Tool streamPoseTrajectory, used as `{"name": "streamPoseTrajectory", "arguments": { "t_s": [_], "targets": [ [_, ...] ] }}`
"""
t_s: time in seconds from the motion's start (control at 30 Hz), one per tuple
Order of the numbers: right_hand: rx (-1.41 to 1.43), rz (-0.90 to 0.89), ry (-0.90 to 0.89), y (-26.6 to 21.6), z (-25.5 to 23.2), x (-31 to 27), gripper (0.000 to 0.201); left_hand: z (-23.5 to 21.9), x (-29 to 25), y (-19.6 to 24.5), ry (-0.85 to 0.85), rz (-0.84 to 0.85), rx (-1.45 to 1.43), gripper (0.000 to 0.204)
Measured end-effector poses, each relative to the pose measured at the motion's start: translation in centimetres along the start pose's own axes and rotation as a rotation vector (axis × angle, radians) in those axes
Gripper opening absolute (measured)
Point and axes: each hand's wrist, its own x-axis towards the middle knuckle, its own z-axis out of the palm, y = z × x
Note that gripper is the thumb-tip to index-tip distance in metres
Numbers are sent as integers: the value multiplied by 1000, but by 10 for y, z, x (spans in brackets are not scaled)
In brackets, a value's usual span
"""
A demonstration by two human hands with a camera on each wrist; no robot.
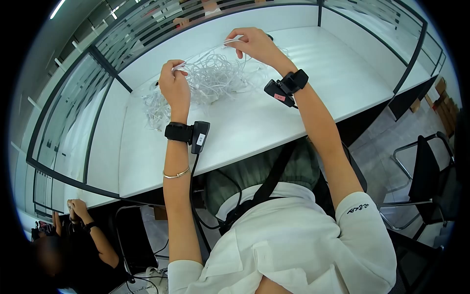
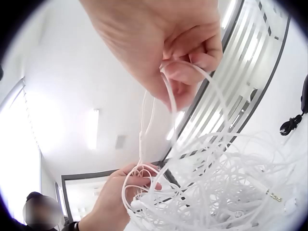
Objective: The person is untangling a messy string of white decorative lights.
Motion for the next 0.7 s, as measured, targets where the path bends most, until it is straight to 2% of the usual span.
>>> {"name": "streamPoseTrajectory", "arguments": {
  "t_s": [0.1,0.2,0.23,0.33,0.37,0.5,0.6,0.67,0.7],
  "targets": [
    [112,-18,-98,8,-1,5,29,0,-1,-1,3,-23,26,24],
    [134,-50,-513,3,-10,-4,37,-3,-4,-8,-2,-72,28,24],
    [131,-65,-557,0,-8,-6,43,-7,0,-11,-9,-75,12,24],
    [262,-71,-423,-12,-15,-7,43,-6,0,-14,5,-108,-20,24],
    [328,-182,-340,-7,-16,-4,42,-5,1,-17,-18,-93,2,22],
    [529,-196,-85,-2,-22,0,36,0,-2,-9,-146,-89,-99,14],
    [711,-201,29,1,-23,3,35,3,-4,0,-217,52,24,11],
    [743,-213,100,4,-22,6,36,3,-3,3,-329,139,-68,12],
    [760,-226,233,3,-17,8,38,3,-3,5,-386,182,-113,13]
  ]
}}
